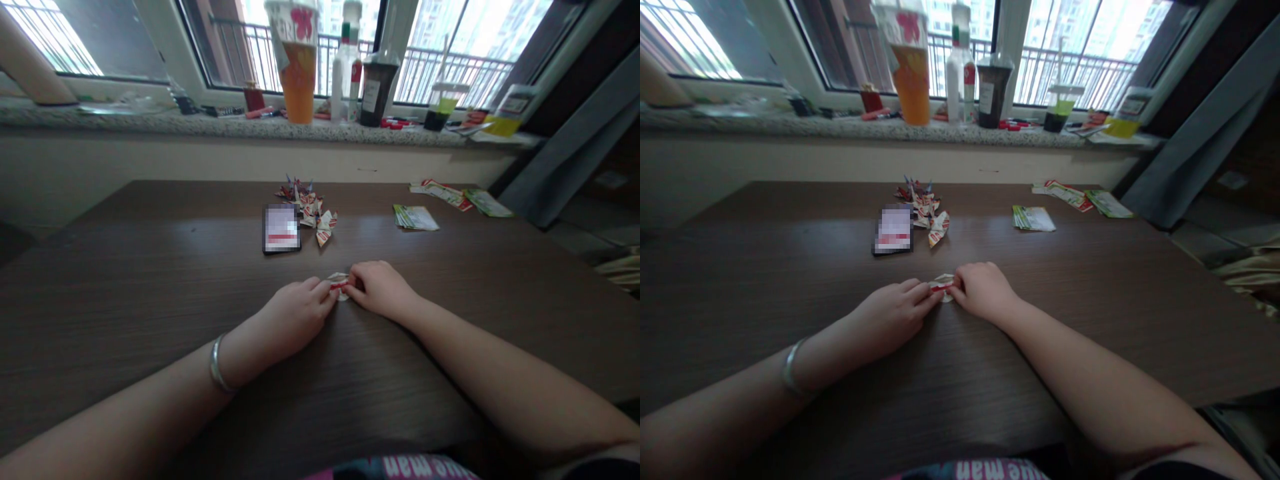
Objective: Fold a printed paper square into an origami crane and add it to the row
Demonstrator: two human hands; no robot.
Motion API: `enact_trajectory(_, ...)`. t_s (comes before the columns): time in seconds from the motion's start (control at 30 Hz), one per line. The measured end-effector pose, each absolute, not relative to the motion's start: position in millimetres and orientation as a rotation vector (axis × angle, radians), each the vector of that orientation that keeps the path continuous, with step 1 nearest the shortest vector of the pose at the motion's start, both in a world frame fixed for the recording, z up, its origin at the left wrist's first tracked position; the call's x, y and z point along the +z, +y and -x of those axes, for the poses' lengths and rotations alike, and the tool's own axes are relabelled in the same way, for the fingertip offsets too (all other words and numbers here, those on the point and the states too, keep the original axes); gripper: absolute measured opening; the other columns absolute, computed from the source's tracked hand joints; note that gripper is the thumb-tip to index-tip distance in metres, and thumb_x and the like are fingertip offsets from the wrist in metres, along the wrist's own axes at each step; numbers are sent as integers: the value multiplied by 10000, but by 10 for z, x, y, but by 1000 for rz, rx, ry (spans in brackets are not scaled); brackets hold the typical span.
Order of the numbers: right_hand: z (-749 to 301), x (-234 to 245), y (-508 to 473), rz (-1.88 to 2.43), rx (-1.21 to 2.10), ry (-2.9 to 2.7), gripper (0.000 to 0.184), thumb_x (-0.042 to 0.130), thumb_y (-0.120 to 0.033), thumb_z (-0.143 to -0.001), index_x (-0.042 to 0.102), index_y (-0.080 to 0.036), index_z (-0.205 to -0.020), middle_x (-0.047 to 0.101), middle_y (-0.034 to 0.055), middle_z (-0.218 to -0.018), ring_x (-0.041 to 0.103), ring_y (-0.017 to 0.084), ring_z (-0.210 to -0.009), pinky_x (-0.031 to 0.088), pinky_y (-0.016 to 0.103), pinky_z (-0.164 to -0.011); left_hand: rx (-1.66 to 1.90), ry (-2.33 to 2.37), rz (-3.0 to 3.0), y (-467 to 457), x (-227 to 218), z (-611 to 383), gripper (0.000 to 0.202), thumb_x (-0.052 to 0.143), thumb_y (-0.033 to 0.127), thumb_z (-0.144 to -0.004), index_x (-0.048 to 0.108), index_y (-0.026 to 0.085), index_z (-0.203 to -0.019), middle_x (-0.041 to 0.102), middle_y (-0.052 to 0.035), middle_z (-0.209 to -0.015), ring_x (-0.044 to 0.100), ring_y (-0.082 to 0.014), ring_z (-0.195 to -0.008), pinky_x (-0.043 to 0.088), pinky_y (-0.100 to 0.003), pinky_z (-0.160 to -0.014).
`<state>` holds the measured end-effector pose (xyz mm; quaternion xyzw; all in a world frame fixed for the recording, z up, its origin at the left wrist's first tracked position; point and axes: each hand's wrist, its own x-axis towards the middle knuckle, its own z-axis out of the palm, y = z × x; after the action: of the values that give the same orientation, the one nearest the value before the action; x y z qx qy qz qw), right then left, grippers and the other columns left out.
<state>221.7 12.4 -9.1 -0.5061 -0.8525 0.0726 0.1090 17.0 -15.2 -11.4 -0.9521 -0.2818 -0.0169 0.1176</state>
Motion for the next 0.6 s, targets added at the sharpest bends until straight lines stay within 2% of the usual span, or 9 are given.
enact_trajectory(0.1, -2274, -127, 144, 1499, 222, -2460, 277, 590, -427, -850, 611, -199, -696, 686, 20, -740, 588, 162, -690, 332, 268, -630, -52, -842, 2802, -153, -93, -176, 375, 458, 157, -888, 581, 71, -1231, 627, -142, -1057, 571, -245, -897, 519, -367, -757)
enact_trajectory(0.37, -2327, -133, 157, 1470, 281, -2455, 240, 609, -379, -844, 613, -198, -688, 671, 3, -718, 555, 138, -654, 308, 259, -606, -138, -923, 2871, -103, -29, -99, 456, 553, 154, -811, 577, 180, -1266, 619, -88, -1074, 564, -250, -973, 488, -404, -886)
enact_trajectory(0.6, -2325, -109, 154, 1576, 332, -2414, 271, 643, -441, -814, 621, -212, -671, 687, -5, -714, 576, 147, -660, 301, 262, -603, -153, -827, 2875, -92, -66, -31, 372, 498, 157, -882, 583, 150, -1245, 635, -101, -1134, 600, -241, -965, 510, -395, -883)
